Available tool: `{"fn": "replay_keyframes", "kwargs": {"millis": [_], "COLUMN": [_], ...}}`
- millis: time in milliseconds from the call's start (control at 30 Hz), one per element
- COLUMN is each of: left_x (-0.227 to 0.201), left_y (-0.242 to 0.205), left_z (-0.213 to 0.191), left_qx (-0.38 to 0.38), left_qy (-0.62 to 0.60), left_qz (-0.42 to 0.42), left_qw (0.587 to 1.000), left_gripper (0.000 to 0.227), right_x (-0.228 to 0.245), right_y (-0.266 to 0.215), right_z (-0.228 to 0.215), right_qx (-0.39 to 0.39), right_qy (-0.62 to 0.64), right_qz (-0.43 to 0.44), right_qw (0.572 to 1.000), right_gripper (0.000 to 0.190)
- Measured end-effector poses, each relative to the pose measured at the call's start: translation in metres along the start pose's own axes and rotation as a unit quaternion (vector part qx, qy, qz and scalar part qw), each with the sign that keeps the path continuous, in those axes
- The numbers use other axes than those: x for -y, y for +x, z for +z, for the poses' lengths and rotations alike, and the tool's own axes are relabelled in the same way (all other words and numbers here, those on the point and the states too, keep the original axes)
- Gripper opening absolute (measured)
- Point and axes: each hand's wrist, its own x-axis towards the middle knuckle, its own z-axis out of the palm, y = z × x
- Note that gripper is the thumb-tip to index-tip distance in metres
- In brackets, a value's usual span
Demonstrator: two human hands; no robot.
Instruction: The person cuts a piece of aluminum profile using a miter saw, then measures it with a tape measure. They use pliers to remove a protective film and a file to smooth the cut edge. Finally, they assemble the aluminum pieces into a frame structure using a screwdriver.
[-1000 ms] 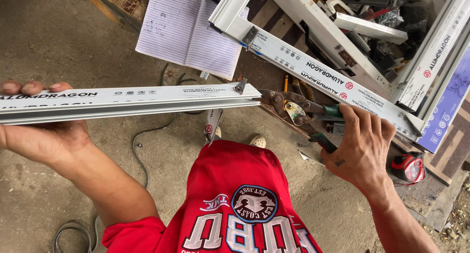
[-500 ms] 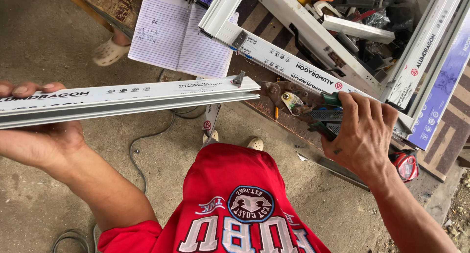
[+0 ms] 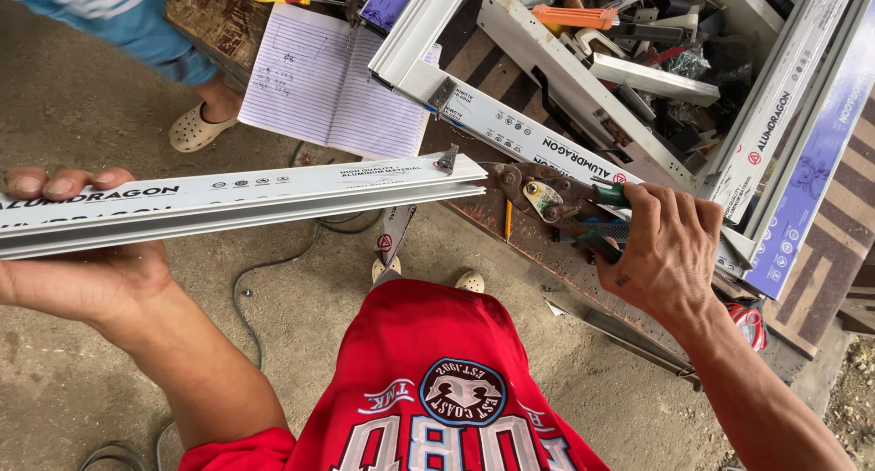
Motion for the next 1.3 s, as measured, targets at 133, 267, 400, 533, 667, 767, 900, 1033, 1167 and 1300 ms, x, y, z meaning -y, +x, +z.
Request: {"fn": "replay_keyframes", "kwargs": {"millis": [133,267,400,533,667,767,900,1033,1167,1300], "left_x": [0.001,0.006,0.009,0.01,0.016,0.016,-0.011,-0.037,-0.044,-0.021], "left_y": [-0.005,-0.006,-0.006,-0.003,0.005,0.012,0.013,-0.017,-0.018,-0.015], "left_z": [0.001,0.004,0.011,0.021,0.022,0.005,-0.043,-0.083,-0.078,-0.053], "left_qx": [0.0,0.001,0.005,0.007,0.014,-0.01,-0.089,-0.129,-0.192,-0.24], "left_qy": [-0.002,-0.005,-0.006,-0.008,-0.012,-0.001,0.126,0.201,0.19,0.143], "left_qz": [0.002,0.002,-0.002,-0.002,-0.006,0.004,0.099,0.128,0.097,0.038], "left_qw": [1.0,1.0,1.0,1.0,1.0,1.0,0.983,0.963,0.958,0.959], "left_gripper": [0.057,0.054,0.051,0.048,0.045,0.045,0.063,0.063,0.055,0.055], "right_x": [-0.014,-0.026,-0.033,-0.029,-0.022,-0.017,0.006,0.056,0.098,0.124], "right_y": [-0.001,0.001,0.004,0.008,0.009,-0.001,-0.029,-0.054,-0.023,0.038], "right_z": [0.011,0.023,0.027,0.025,0.022,0.029,0.06,0.105,0.146,0.177], "right_qx": [0.025,0.05,0.108,0.104,0.028,-0.015,0.131,0.23,0.208,0.19], "right_qy": [-0.024,-0.016,-0.006,0.011,0.018,0.035,0.031,0.376,0.243,0.209], "right_qz": [-0.007,-0.001,0.036,0.034,-0.004,-0.018,0.121,0.301,0.299,0.385], "right_qw": [0.999,0.999,0.993,0.994,0.999,0.999,0.983,0.845,0.899,0.879], "right_gripper": [0.08,0.073,0.068,0.074,0.086,0.091,0.097,0.108,0.11,0.114]}}
